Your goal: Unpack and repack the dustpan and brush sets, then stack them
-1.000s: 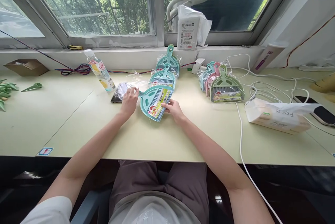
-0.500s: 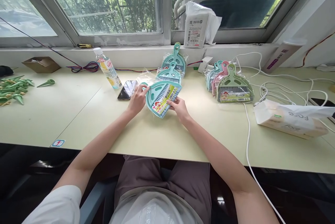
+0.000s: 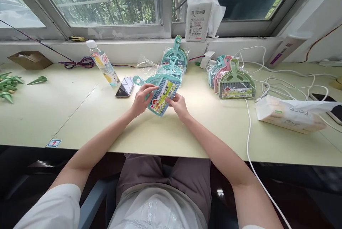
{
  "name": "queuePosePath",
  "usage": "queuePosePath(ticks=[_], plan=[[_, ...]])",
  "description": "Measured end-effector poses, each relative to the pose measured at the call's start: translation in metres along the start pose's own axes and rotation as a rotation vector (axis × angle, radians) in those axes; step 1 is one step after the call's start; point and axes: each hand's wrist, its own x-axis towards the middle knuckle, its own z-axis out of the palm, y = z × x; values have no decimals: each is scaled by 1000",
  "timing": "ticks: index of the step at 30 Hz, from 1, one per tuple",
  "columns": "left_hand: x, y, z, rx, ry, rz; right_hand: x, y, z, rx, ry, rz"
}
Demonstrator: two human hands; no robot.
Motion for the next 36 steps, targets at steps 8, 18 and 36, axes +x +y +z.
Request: queuePosePath(ticks=[8,18,36], plan=[[-4,-1,-5,185,340,-429,-1,-1,0,88,87,-14],[4,-27,18,-1073,62,-723,1,2,-2,121,115,-37],[-14,15,35,-1243,-354,-636,2,-1,-7,159,212,-38]])
